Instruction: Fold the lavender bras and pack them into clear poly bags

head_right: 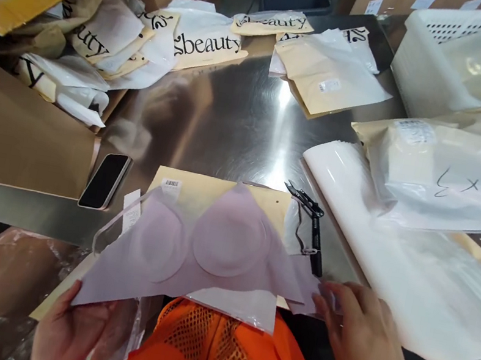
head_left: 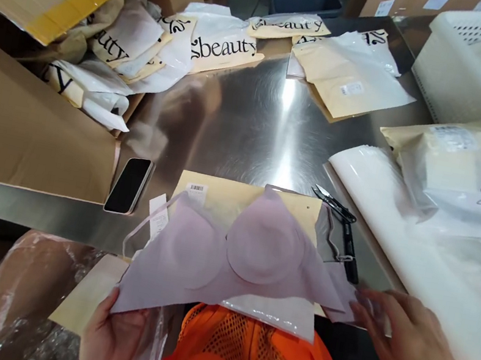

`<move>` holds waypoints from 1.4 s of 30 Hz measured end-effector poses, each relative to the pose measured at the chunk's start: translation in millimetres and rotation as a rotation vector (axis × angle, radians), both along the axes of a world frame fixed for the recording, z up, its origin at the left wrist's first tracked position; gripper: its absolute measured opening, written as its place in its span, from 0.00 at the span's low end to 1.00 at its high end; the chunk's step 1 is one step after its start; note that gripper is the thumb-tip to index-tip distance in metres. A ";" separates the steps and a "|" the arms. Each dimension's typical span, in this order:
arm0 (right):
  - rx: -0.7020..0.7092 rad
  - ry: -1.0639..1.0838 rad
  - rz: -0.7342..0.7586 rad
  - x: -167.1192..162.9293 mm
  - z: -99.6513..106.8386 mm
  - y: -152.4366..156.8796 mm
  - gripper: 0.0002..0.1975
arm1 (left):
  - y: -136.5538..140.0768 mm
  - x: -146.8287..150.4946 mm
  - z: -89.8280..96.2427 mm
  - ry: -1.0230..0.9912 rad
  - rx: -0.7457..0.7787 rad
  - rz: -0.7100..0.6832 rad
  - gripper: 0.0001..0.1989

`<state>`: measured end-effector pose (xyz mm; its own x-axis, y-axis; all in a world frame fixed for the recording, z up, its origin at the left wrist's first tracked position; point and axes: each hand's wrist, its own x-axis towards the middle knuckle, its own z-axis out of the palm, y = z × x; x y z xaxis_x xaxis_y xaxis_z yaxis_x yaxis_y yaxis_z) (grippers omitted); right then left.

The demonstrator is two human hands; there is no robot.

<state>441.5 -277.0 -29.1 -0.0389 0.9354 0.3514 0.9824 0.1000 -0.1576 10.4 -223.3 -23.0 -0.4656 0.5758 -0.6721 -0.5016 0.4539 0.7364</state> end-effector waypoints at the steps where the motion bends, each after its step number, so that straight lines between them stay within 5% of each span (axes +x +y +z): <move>1: 0.020 0.011 -0.029 -7.2 5.8 1.5 0.08 | 2.3 -5.3 3.3 0.122 -0.017 -0.102 0.10; 6: 0.066 0.248 0.011 -74.6 34.5 22.5 0.02 | 24.3 -30.0 53.0 1.089 -0.397 -0.893 0.24; 8: 0.034 0.302 0.096 -106.7 37.4 36.3 0.06 | 38.4 -17.9 78.9 1.532 -0.445 -0.890 0.27; 9: 0.012 0.280 0.113 -120.6 36.4 43.7 0.10 | 47.5 -4.1 88.2 1.661 -0.353 -0.847 0.28; 11: -0.042 0.162 0.060 -141.3 31.5 57.7 0.15 | 70.4 36.8 94.5 1.753 0.030 -0.880 0.28; 13: -0.143 0.040 -0.035 -152.2 25.4 69.3 0.17 | 98.7 86.0 84.2 1.613 0.429 -1.236 0.23; 17: -0.471 -0.019 -0.134 -157.9 19.1 84.0 0.19 | 144.3 160.7 43.0 1.448 0.313 -1.797 0.31; 19: -0.559 -0.013 -0.151 -159.0 18.7 89.5 0.19 | 150.4 174.7 28.5 1.423 0.278 -1.929 0.32; 24: -0.692 -0.008 0.072 -153.4 19.9 98.1 0.12 | 146.3 170.0 23.1 1.509 0.295 -1.897 0.24; 29: -0.717 0.053 0.328 -137.3 16.2 88.3 0.11 | 160.4 168.3 17.6 1.556 0.283 -1.809 0.27; 34: -0.694 0.129 0.382 -130.4 11.2 80.6 0.10 | 170.5 172.6 5.9 1.494 0.329 -1.807 0.29; 36: -0.670 0.174 0.364 -127.4 14.1 77.9 0.14 | 174.6 168.0 6.5 1.395 0.373 -1.829 0.29; 42: -0.558 0.326 0.217 -112.1 25.4 60.5 0.20 | 188.1 134.4 21.2 0.680 0.332 -1.740 0.32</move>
<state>329.4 -216.5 -3.7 -0.2205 0.9629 -0.1559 0.8427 0.1076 -0.5275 144.8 -35.2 -1.8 0.5929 0.6818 -0.4285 0.6663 -0.1165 0.7366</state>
